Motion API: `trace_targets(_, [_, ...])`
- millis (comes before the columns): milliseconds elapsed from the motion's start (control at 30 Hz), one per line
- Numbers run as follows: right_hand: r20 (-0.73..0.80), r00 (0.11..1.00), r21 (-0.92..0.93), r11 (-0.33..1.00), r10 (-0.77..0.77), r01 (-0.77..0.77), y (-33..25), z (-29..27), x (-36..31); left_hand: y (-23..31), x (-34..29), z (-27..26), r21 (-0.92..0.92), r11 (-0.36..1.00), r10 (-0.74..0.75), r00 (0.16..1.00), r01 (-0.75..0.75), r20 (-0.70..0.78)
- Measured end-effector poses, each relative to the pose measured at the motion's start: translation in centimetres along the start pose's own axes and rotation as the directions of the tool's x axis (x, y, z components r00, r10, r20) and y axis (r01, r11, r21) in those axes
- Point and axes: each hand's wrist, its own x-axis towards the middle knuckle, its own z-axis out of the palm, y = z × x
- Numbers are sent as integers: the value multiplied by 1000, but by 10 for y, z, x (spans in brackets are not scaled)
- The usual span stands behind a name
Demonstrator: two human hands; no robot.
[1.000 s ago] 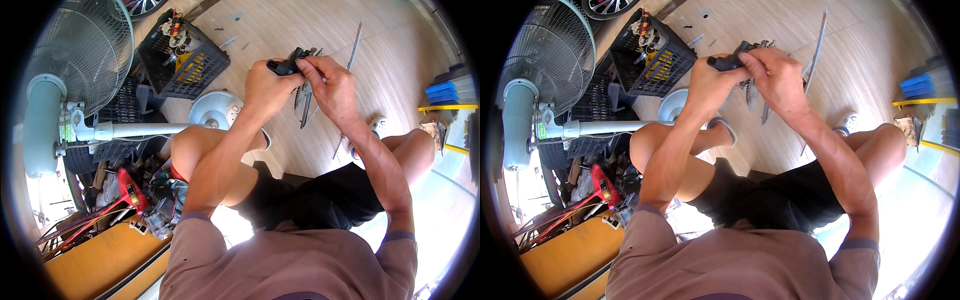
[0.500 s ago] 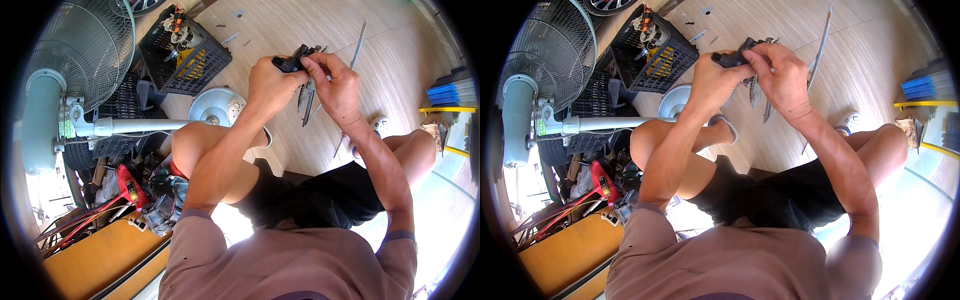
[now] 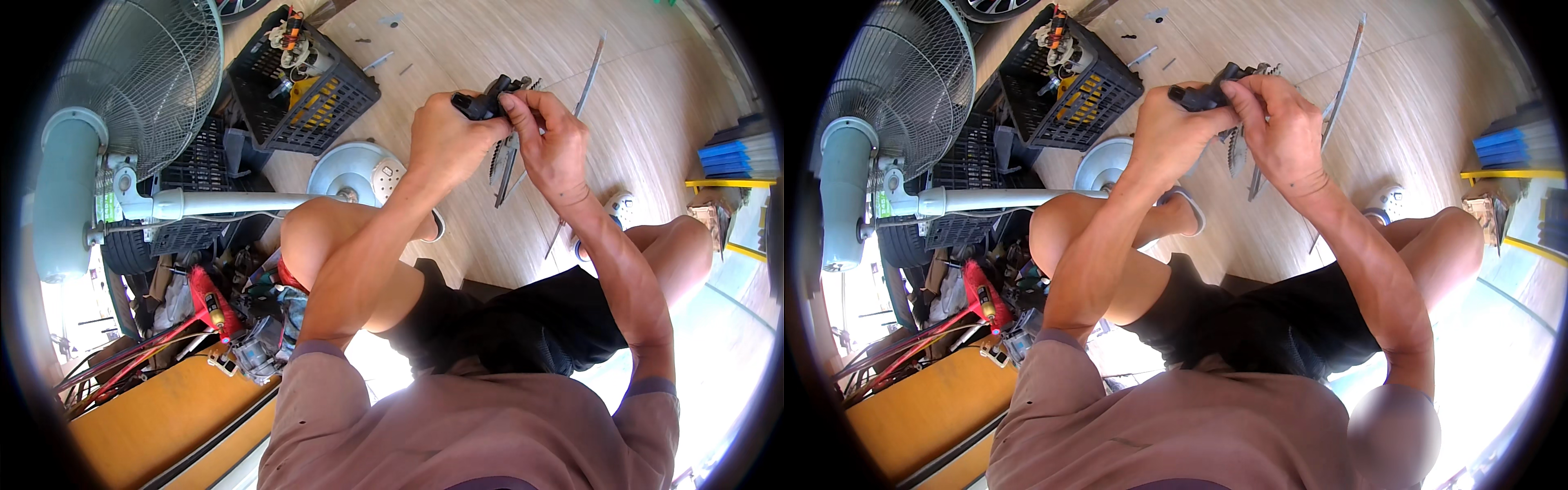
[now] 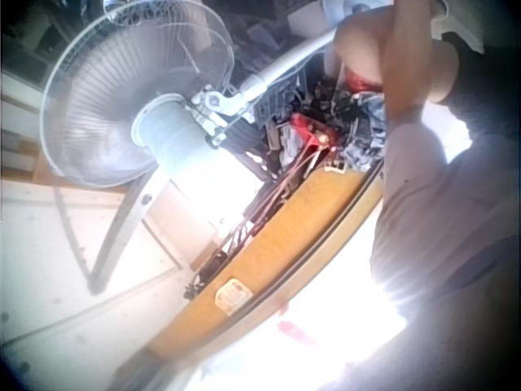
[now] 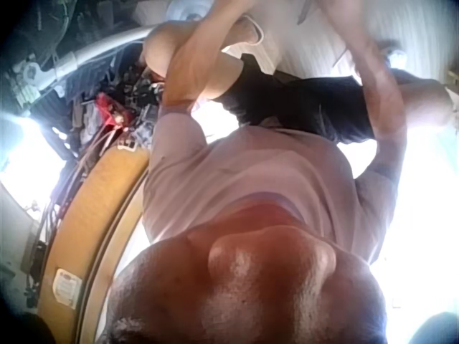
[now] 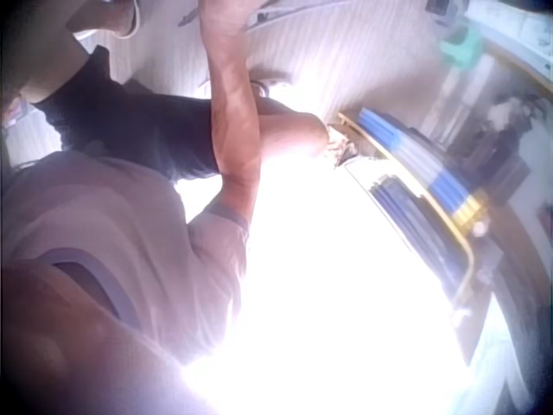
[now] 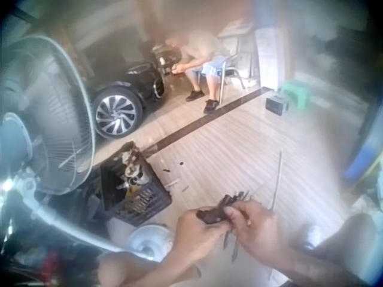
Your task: The person assembles a power window motor and regulator assembly by hand, using a screwdriver to tighten screws on the motor casing and then fitting the motor gear onto the regulator gear teeth.
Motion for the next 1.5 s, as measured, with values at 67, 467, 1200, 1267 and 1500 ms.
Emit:
trace_targets(67, [-5, 1000, -3, 1000, -23, 23, 0, 0, 1, 2, -1, 1, -10, 1000, 8, 1000, -8, -16])
trace_targets(467, [-11, 1000, -76, 997, 13, -14, 0, 3, 2, 3, -3, 0, -5, 1000, 0, 1000, 0, -12])
trace_targets(1200, [-15, 1000, -1, 1000, -26, 26, 4, -3, -3, 11, -8, 2, 36, 999, 19, 1000, -19, -11])
trace_targets(1267, [-19, 999, -6, 999, -42, 42, 4, -3, -3, 12, -7, 3, 22, 1000, 14, 1000, -14, -8])
trace_targets(1500, [-45, 997, -46, 997, -68, 66, 3, 2, -3, 4, -4, 2, -26, 999, 20, 1000, -21, -13])
